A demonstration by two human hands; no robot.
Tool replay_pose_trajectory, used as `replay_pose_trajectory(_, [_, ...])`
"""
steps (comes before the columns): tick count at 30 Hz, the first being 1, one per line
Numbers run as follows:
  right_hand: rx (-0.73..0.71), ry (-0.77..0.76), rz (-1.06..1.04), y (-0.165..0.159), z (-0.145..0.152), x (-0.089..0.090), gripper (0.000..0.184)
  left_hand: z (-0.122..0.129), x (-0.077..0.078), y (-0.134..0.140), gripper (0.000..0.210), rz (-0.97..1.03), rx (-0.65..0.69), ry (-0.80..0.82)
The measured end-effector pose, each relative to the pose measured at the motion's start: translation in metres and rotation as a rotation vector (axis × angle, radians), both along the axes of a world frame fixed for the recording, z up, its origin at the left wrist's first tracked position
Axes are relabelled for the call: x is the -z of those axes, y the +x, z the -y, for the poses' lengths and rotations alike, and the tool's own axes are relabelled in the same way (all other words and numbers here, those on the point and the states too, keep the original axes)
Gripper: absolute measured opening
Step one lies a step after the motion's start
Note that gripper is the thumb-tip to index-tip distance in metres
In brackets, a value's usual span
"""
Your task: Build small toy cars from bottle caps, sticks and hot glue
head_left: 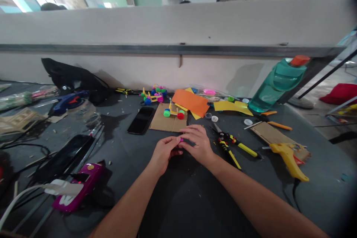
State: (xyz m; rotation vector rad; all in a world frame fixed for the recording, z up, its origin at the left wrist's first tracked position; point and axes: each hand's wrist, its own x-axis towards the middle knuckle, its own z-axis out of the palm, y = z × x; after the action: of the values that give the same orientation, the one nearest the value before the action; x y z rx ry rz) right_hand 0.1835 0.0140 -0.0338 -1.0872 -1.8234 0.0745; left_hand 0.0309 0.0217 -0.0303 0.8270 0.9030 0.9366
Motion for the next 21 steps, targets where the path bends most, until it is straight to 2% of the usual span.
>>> replay_pose_trajectory(6, [-0.003, -0.005, 0.04, -0.0008, -0.0005, 0.0027, 0.013, -0.0011, 0.0005, -0.0014, 0.021, -0.012, 0.011, -0.003])
replay_pose_trajectory(21, [0.021, 0.007, 0.016, 0.0009, -0.0011, 0.0017, 0.009, -0.002, 0.0006, -0.0014, 0.025, 0.012, -0.028, -0.031])
